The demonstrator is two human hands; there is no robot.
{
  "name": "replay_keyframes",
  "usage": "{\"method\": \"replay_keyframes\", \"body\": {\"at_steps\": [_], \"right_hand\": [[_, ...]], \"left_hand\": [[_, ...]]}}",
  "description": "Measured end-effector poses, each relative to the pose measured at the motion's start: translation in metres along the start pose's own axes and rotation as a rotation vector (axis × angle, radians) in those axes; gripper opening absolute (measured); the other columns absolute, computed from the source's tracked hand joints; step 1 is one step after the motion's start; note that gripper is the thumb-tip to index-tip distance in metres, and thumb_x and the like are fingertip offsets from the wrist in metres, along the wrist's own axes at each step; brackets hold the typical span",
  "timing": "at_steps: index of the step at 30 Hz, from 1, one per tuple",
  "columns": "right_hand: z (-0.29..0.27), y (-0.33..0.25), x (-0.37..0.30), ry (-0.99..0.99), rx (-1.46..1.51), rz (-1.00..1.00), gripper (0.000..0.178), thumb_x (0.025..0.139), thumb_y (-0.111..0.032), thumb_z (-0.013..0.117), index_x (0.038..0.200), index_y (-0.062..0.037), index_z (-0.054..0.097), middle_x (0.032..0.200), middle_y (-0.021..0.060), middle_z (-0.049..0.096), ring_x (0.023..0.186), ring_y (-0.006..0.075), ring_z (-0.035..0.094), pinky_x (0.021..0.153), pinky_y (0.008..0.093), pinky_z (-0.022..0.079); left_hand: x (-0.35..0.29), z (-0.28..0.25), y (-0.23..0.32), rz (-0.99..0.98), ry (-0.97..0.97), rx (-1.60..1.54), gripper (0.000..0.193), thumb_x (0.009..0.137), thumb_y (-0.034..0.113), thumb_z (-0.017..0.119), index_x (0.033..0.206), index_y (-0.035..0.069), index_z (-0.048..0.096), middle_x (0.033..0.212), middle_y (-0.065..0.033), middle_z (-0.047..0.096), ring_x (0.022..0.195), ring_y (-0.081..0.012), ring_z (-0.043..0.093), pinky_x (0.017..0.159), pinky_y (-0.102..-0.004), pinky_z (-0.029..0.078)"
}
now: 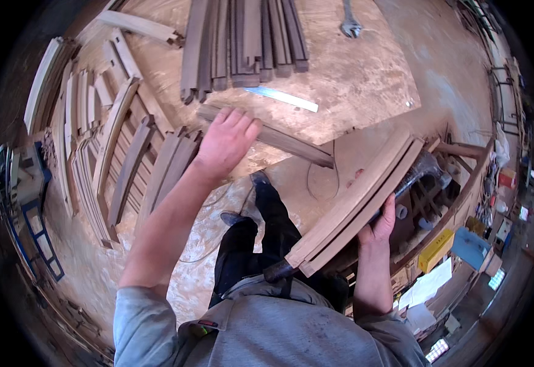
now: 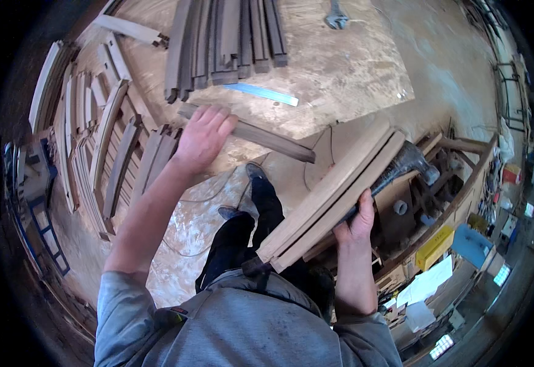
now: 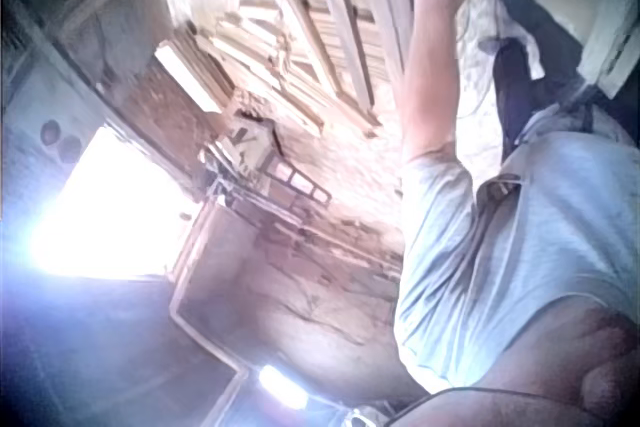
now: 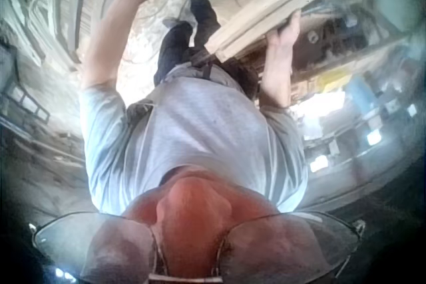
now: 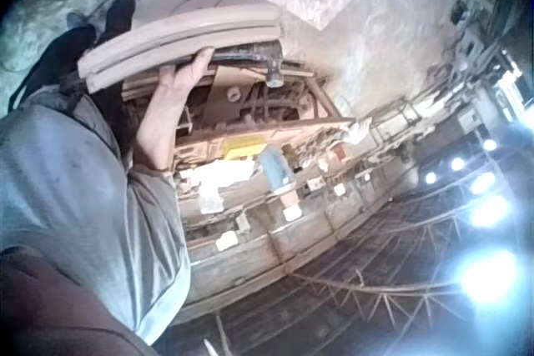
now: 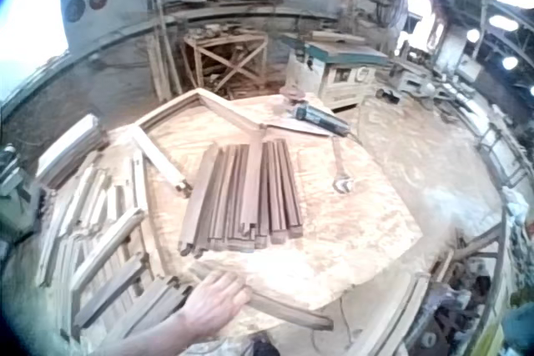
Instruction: The person sorts through a pile of wooden strips, selecting specific pieces and arranging them on the floor. They then use a hammer and a chisel to work on the joints of the wooden pieces, likely assembling or repairing a wooden structure.
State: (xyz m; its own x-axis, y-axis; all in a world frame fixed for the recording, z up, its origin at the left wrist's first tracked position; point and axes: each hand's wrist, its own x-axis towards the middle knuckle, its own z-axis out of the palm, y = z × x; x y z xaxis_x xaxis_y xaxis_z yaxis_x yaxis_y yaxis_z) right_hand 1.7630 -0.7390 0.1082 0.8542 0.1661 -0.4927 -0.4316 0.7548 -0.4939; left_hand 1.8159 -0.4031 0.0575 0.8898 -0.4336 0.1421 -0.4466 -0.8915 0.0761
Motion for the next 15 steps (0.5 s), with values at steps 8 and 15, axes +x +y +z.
{"method": "replay_keyframes", "body": {"at_steps": [8, 15], "right_hand": [[-0.004, -0.002, 0.003, -0.153, 0.05, 0.017, 0.067, 0.09, -0.035, 0.06, 0.145, -0.0063, 0.033, 0.143, 0.0208, 0.038, 0.124, 0.0392, 0.043, 0.108, 0.0505, 0.036], [0.009, 0.001, 0.013, -0.142, -0.017, 0.036, 0.069, 0.088, -0.039, 0.063, 0.142, -0.0057, 0.035, 0.135, 0.0192, 0.043, 0.117, 0.0377, 0.046, 0.104, 0.0481, 0.039]], "left_hand": [[0.004, 0.011, 0.016, -0.222, 0.032, -0.153, 0.029, 0.081, 0.012, 0.052, 0.11, 0.006, 0.056, 0.105, -0.0113, 0.057, 0.105, -0.0268, 0.053, 0.096, -0.0422, 0.04], [0.01, 0.015, 0.026, -0.392, 0.03, -0.245, 0.028, 0.081, 0.01, 0.053, 0.108, 0.006, 0.058, 0.102, -0.0095, 0.053, 0.106, -0.0255, 0.051, 0.098, -0.0417, 0.038]]}}
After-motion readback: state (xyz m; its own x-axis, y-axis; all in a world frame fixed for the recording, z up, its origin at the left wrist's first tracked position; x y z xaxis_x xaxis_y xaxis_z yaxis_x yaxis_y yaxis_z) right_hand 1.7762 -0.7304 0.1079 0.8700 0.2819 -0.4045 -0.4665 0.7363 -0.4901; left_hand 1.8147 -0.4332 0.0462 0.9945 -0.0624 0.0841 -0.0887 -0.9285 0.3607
